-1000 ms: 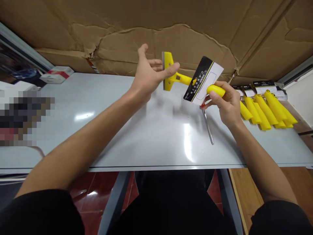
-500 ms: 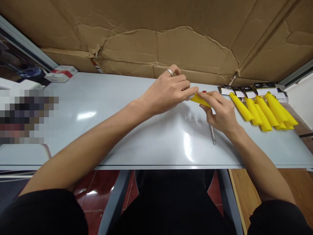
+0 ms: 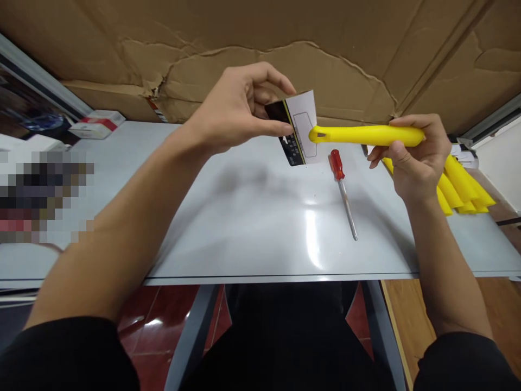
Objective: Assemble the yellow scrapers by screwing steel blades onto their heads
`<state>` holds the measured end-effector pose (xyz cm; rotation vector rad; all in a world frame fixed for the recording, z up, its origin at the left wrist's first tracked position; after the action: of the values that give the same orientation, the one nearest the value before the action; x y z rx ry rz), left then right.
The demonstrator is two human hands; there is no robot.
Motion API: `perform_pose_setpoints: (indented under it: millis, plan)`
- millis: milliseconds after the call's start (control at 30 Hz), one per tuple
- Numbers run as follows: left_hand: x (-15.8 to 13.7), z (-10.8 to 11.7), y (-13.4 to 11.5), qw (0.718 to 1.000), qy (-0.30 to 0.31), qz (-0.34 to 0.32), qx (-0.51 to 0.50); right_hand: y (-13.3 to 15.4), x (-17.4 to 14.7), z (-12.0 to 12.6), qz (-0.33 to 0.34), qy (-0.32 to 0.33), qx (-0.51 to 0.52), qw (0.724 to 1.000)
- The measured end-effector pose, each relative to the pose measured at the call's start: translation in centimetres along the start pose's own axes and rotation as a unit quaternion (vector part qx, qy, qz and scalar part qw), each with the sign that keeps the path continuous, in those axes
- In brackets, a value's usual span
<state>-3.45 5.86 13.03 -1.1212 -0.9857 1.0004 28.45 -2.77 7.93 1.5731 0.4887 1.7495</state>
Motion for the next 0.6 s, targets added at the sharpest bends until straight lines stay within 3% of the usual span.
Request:
perform_pose_setpoints:
  millis: [100,167,300,367,433,500,600]
  plan:
    - [0.5,-0.5,1.0,0.993,0.086,-0.082,0.009,-0.2,0.2,0.3,-0.023,-0.016,0.03,0.999]
    - [0.8,-0.6,1.5,0.995,0.065,-0.073,-0.009,-0.5,0.2,0.4,-0.059,0.003,0.031,0.998]
    - [1.5,-0.2,2.1,1.0,0.009,-0.016,-0.002,-1.1,-0.6,-1.0,-0.184,0.172,0.034,0.967]
    - [2.1,0.1,2.6,0.999,-0.013,0.031,0.018,-0.8,-1.4,-2.7,-0.216,0.238,0.051,0.946]
    - [2.6,0.1,3.4,0.998,-0.022,0.058,0.024,-0.1,-2.2,-4.5,-0.2,0.251,0.021,0.947]
    - [2.7,-0.5,4.5,0.997,-0.02,0.069,0.011,0.8,-2.9,-6.0,-0.15,0.258,-0.084,0.951]
    - [2.0,-2.5,6.0,0.995,0.023,0.1,-0.011,2.0,-3.4,-7.0,-0.08,0.314,-0.253,0.912]
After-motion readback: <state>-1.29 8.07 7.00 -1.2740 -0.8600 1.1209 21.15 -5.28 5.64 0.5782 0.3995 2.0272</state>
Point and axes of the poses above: each hand's wrist, its own x-axis towards the middle knuckle, its own z-axis out of the back of the hand, y = z × x, the point moved 1 cm from there along x, towards the middle knuckle, and after that the axes turned 10 degrees about z, right-handed, at the moved point
